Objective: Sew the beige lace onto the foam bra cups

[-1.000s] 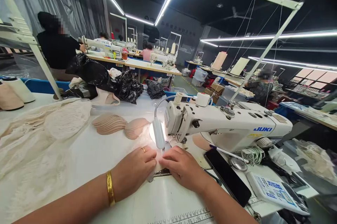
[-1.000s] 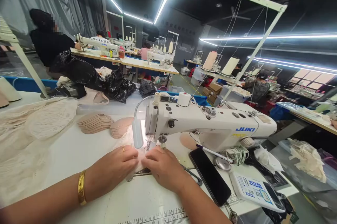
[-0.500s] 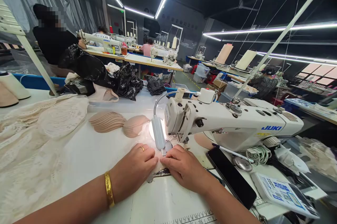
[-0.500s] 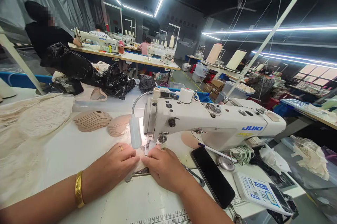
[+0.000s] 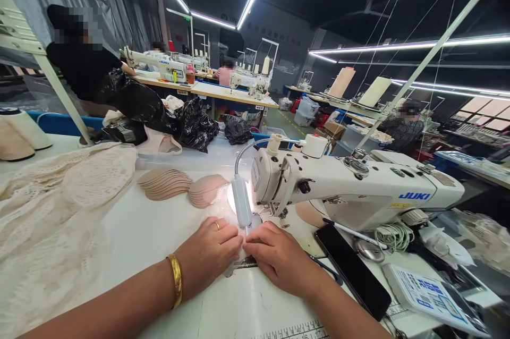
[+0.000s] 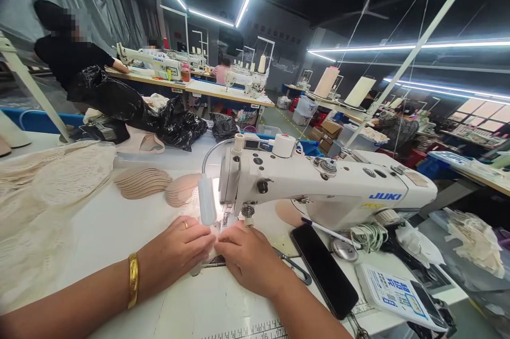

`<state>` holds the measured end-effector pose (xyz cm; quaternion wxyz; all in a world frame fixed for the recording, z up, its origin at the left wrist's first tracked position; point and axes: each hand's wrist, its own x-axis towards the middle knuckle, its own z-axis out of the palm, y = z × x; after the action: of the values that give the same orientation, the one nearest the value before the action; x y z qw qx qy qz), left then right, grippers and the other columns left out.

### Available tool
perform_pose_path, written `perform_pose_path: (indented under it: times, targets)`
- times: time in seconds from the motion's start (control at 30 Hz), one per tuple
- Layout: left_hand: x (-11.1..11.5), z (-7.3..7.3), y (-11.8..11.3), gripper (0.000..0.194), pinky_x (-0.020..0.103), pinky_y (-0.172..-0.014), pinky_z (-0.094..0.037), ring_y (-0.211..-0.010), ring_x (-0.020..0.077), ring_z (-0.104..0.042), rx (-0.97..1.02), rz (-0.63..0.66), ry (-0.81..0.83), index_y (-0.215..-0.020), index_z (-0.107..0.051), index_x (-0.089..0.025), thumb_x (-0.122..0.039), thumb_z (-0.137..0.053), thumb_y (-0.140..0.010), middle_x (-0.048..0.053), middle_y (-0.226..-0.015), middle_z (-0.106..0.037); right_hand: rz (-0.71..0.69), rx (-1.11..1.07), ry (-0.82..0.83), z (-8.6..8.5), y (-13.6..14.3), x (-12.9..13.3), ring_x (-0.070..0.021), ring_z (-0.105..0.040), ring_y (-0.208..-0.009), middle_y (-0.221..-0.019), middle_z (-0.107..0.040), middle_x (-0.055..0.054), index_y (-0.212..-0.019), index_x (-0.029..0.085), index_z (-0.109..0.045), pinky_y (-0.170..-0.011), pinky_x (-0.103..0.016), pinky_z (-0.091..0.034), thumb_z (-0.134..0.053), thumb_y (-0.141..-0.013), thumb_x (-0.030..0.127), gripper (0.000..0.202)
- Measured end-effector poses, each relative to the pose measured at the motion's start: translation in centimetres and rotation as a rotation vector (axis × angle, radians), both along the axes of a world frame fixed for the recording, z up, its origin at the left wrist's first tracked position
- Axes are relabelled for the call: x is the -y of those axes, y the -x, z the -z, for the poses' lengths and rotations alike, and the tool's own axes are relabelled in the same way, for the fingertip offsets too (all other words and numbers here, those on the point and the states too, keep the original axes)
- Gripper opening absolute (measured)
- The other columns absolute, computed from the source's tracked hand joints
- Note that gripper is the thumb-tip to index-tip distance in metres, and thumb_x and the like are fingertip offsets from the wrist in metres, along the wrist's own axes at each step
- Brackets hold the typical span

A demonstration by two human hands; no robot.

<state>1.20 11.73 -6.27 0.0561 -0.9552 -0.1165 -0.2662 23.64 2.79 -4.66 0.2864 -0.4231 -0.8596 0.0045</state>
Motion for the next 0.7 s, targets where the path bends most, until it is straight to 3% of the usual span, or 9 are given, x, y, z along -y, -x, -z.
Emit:
perform_pose_path:
  times: [0.13, 0.33, 0.53, 0.7]
  targets:
    - [-0.1, 0.7, -0.2, 0.019, 0.038, -0.076, -0.034, -0.077, 0.0199, -0.055, 0.032, 0.016, 0.006, -0.089, -0.056, -0.019, -0.008, -0.047, -0.101, 0.001, -0.085, -0.063, -0.027, -0.009, 0.014, -0.3, 0.2, 0.0, -0.0210, -0.062, -0.094, -0.107, -0.076, -0.004, -0.120, 0.024, -0.067, -0.080, -0.034, -0.057, -0.050, -0.095, 0.000, 0.038]
    - [-0.7, 0.7, -0.5, 0.022, 0.040, -0.085, -0.035, -0.076, 0.0186, -0.053, 0.097, 0.027, 0.041, -0.085, -0.055, -0.020, -0.012, -0.045, -0.103, -0.001, -0.084, -0.067, 0.004, 0.019, 0.019, -0.2, 0.1, 0.1, -0.0209, -0.062, -0.092, -0.103, -0.076, -0.004, -0.116, 0.024, -0.067, -0.078, -0.033, -0.056, -0.049, -0.098, 0.003, 0.033]
    - [-3.1, -0.1, -0.9, 0.018, 0.042, -0.092, -0.034, -0.078, 0.0204, -0.057, -0.015, 0.119, 0.042, -0.091, -0.061, -0.021, -0.015, -0.049, -0.103, -0.001, -0.077, -0.066, 0.073, 0.019, 0.005, 0.2, 0.1, -0.1, -0.0217, -0.065, -0.092, -0.101, -0.075, -0.006, -0.116, 0.023, -0.067, -0.079, -0.034, -0.056, -0.051, -0.101, 0.006, 0.027]
    - [-5.0, -0.4, -1.0, 0.009, 0.045, -0.100, -0.034, -0.091, 0.0231, -0.063, -0.084, 0.149, 0.062, -0.101, -0.066, -0.023, -0.015, -0.062, -0.097, 0.001, -0.090, -0.072, 0.126, 0.029, -0.014, 0.2, 0.2, -0.2, -0.0223, -0.067, -0.093, -0.100, -0.073, -0.006, -0.117, 0.026, -0.067, -0.077, -0.033, -0.055, -0.052, -0.103, 0.009, 0.027]
